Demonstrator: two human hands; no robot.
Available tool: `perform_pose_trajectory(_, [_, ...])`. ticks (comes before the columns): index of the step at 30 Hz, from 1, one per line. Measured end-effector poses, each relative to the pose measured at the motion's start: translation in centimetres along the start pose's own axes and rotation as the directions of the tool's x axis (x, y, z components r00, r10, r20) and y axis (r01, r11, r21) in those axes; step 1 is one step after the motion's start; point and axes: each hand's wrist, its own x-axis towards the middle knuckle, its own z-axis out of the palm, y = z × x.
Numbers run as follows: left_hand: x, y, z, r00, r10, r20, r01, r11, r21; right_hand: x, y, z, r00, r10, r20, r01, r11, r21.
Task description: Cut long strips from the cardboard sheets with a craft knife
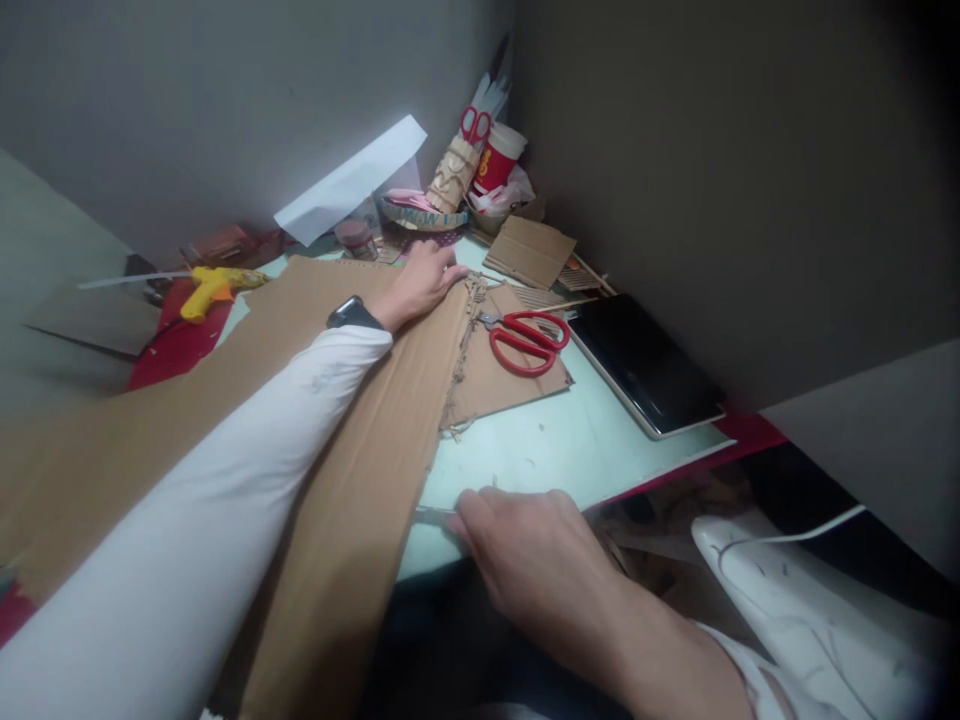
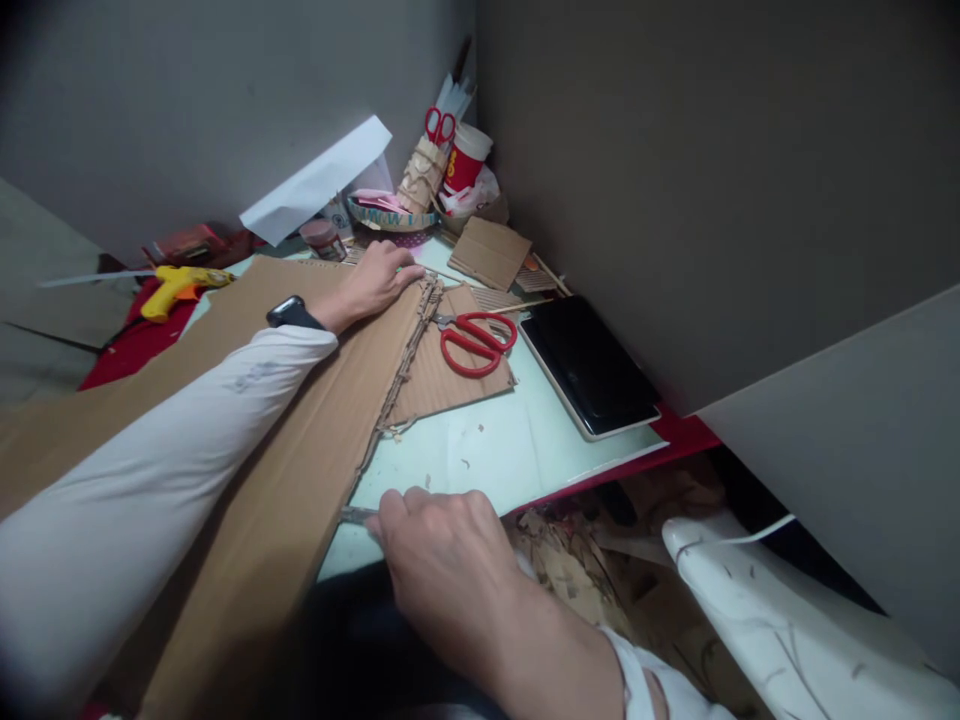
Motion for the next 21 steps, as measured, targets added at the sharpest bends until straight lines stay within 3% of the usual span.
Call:
perform_pose_trajectory(4, [-7.1, 2.2, -3.7, 0.971, 0.221, 0.097, -0.221, 0.975, -0.011, -0.2, 0.2, 0.3, 0.998, 0.001, -0.056, -0.001, 1.000, 0.000])
perform_pose_trajectory(7, [-13.4, 4.9, -6.2, 0.919, 0.240, 0.314, -0.234, 0.970, -0.058, 0.4, 0.4, 0.4, 0.992, -0.022, -0.121, 0.019, 0.999, -0.028])
perform_pose_trajectory(9, [-16.1, 6.1, -6.8, 0.893, 0.220, 0.393, -0.194, 0.975, -0.106, 1.1, 0.5, 0.4, 0.988, -0.045, -0.145, 0.038, 0.998, -0.045])
perform_pose_trajectory(13, [-17.3, 6.4, -6.4, 0.911, 0.138, 0.389, -0.105, 0.989, -0.105, 1.8, 0.3, 0.3, 0.988, -0.068, -0.139, 0.057, 0.995, -0.077])
perform_pose_trajectory(21, [-17.0, 6.1, -5.9, 0.917, 0.149, 0.370, -0.116, 0.987, -0.112, 0.1, -0.7, 1.3, 0.984, -0.057, -0.167, 0.031, 0.988, -0.153])
